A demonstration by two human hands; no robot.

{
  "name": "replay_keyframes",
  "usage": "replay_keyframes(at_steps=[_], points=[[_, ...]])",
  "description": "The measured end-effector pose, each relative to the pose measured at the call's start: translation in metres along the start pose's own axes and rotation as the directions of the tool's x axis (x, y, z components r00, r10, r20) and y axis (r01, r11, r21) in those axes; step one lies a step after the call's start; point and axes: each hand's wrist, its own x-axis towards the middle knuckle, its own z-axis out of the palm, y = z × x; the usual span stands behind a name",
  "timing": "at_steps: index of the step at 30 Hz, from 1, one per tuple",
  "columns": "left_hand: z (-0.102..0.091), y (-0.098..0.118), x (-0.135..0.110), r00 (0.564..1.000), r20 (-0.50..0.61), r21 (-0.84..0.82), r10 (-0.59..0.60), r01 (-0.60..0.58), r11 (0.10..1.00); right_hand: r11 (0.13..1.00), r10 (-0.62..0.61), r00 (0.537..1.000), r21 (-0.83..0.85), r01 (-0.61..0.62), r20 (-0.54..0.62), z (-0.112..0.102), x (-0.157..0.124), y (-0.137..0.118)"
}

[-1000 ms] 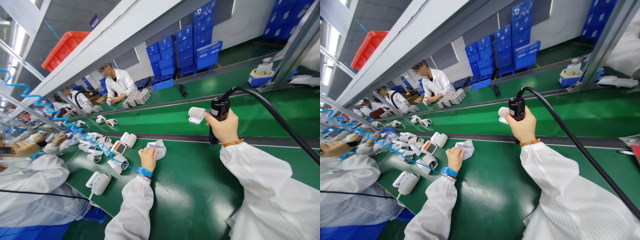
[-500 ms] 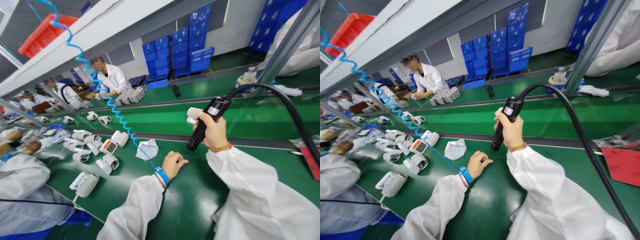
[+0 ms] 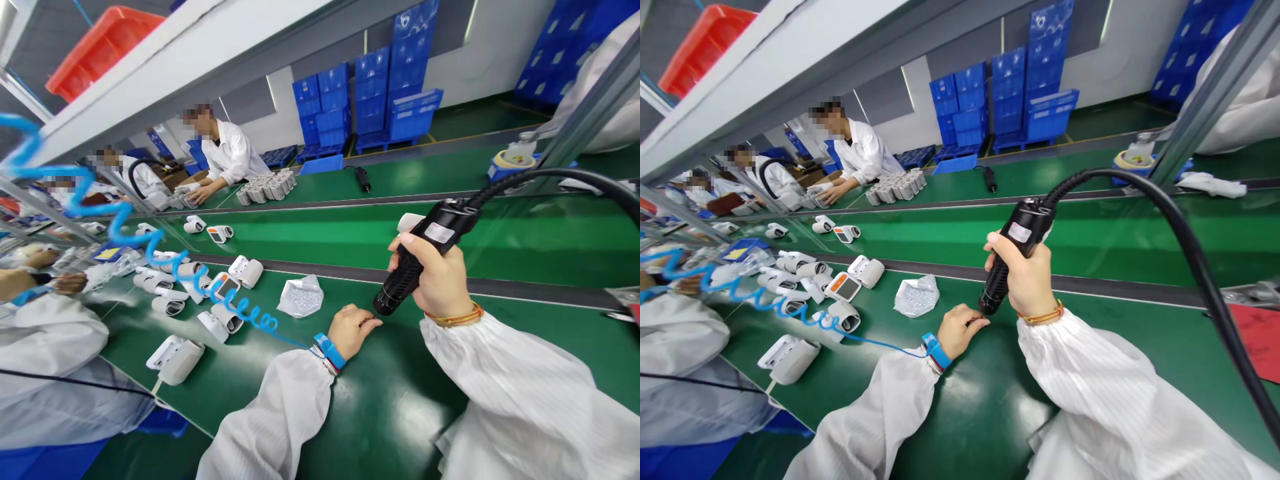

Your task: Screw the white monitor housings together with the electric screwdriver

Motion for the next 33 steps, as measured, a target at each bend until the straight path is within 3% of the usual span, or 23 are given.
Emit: replay_keyframes(at_steps=[14, 20, 26, 31, 33], points=[[-0.003, -0.001, -0.001, 0.991, -0.041, 0.041, 0.131, -0.13, 0.991, 1.0, -0.016, 0.999, -0.016, 0.017, 0.037, 0.0, 0.0, -0.002], [-0.004, 0.001, -0.002, 0.995, -0.056, 0.01, 0.085, -0.084, 0.996, 0.998, -0.02, 0.996, -0.06, 0.026, 0.089, 0.001, -0.005, -0.002], [-0.004, -0.001, -0.002, 0.988, -0.096, 0.029, 0.12, -0.118, 0.993, 0.997, -0.022, 0.99, -0.067, 0.031, 0.136, 0.001, -0.01, -0.003], [-0.004, 0.008, -0.001, 0.995, -0.017, 0.068, 0.097, -0.096, 0.993, 0.998, 0.027, 0.991, -0.061, -0.019, 0.134, 0.004, -0.016, -0.012], [-0.006, 0.014, -0.001, 0.996, -0.032, 0.107, 0.084, -0.08, 0.991, 0.999, 0.027, 0.993, -0.041, -0.022, 0.112, 0.003, -0.017, -0.016]])
